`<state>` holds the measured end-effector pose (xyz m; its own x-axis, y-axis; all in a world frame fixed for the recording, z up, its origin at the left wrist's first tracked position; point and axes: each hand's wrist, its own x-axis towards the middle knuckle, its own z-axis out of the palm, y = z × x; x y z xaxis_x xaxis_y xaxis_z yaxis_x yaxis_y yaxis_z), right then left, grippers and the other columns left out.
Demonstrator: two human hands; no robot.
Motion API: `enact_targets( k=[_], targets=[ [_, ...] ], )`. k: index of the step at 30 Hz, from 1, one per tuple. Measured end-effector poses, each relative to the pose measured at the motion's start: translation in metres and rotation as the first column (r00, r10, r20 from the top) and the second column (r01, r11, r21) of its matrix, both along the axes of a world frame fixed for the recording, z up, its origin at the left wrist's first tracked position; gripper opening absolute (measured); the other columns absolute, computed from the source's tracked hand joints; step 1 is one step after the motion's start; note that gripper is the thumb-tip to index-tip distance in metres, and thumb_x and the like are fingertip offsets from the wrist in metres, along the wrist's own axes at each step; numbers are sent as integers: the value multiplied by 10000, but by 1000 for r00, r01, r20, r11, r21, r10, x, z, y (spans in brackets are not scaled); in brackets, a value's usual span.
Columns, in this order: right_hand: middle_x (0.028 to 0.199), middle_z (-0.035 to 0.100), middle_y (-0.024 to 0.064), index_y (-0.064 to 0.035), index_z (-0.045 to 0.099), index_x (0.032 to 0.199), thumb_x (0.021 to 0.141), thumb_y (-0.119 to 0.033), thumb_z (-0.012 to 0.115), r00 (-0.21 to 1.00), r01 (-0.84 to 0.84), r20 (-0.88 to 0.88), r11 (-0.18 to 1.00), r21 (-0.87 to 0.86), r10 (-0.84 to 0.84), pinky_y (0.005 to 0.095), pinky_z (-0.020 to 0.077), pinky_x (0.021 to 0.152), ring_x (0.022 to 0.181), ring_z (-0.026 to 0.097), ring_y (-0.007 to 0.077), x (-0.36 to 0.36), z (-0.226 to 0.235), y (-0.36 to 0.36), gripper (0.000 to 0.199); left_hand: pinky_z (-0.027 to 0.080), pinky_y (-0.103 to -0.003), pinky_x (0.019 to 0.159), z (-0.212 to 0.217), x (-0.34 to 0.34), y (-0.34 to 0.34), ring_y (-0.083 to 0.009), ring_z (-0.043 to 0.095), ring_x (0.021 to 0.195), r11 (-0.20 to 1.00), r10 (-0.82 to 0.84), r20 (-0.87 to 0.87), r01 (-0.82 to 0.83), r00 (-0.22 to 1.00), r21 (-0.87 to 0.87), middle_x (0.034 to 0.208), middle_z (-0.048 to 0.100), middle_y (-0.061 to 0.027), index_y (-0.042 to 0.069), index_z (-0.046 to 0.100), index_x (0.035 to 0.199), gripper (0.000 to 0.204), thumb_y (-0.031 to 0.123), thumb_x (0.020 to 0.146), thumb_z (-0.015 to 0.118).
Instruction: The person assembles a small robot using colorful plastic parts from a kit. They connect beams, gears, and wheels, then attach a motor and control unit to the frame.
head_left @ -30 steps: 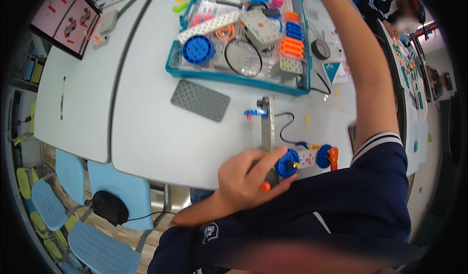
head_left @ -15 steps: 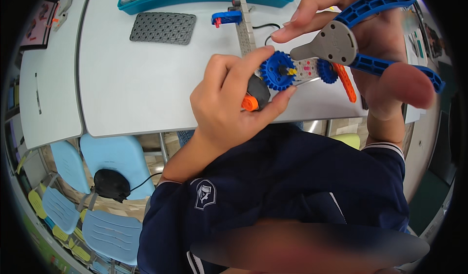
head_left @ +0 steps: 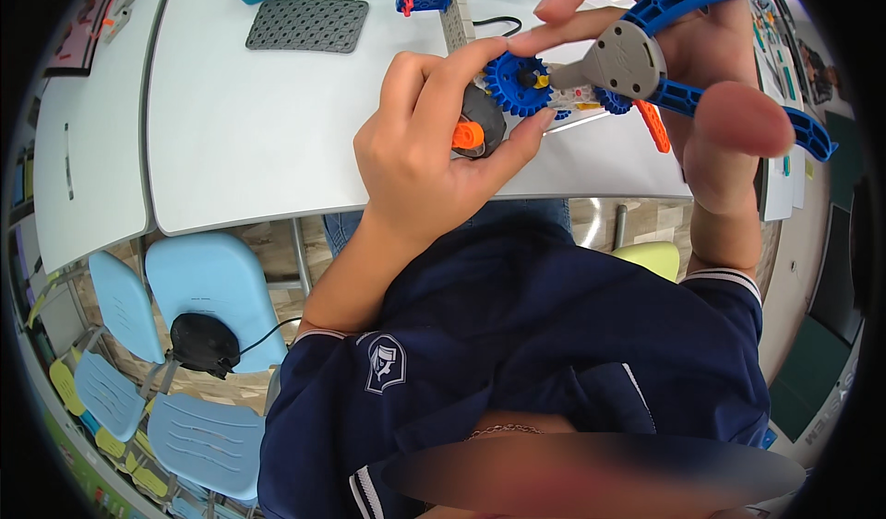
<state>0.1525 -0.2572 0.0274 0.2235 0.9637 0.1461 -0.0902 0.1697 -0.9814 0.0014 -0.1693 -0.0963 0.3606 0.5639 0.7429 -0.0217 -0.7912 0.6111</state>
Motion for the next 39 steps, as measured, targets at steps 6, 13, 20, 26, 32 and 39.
enact_targets(
  k=[6,13,20,26,32,39],
  targets=[
    [1135,566,140,-139,399,1184,615,-344,992,983,111,156,990,-87,-97,439,510,1035,1179,595,294,-33,19,-3,847,484,-283,486,1,-2,0,-146,582,590,1000,-13,-4,13,1000,-4,826,555,-15,140,726,1126,524,317,672,918],
    [906,577,37,-45,592,909,605,-299,1013,771,-7,627,983,182,-111,244,386,780,851,529,121,0,0,16,578,482,-277,489,0,0,-3,-141,579,584,1000,-5,34,5,999,-11,824,553,-13,142,732,1114,510,302,666,917],
    [687,597,-19,-78,585,791,855,-278,848,796,71,570,966,248,-204,189,344,536,584,485,40,7,-8,17,336,480,-277,627,8,-4,-10,-164,583,729,993,-55,-43,50,998,-106,861,611,-62,39,703,1117,477,176,709,909],
    [617,558,-36,-103,565,720,900,-309,805,890,89,424,975,202,-169,200,318,490,527,447,30,2,-1,24,364,480,-278,629,12,-4,-9,-167,579,726,992,-53,-62,45,997,-122,863,616,-66,39,705,1126,480,169,709,903],
    [645,530,-25,-113,549,680,866,-378,824,722,201,617,949,243,-311,231,337,534,573,450,60,-3,0,28,425,480,-277,635,12,-4,-8,-178,580,738,992,-49,-62,41,997,-121,870,623,-78,28,701,1128,495,156,697,908],
    [692,530,-11,-112,557,682,811,-405,865,745,118,602,945,306,-288,249,382,596,639,498,101,9,-2,26,444,490,-276,652,16,-4,-6,-187,584,753,989,-80,-75,69,994,-133,888,648,-85,3,693,1129,505,127,686,901]
  ],
)
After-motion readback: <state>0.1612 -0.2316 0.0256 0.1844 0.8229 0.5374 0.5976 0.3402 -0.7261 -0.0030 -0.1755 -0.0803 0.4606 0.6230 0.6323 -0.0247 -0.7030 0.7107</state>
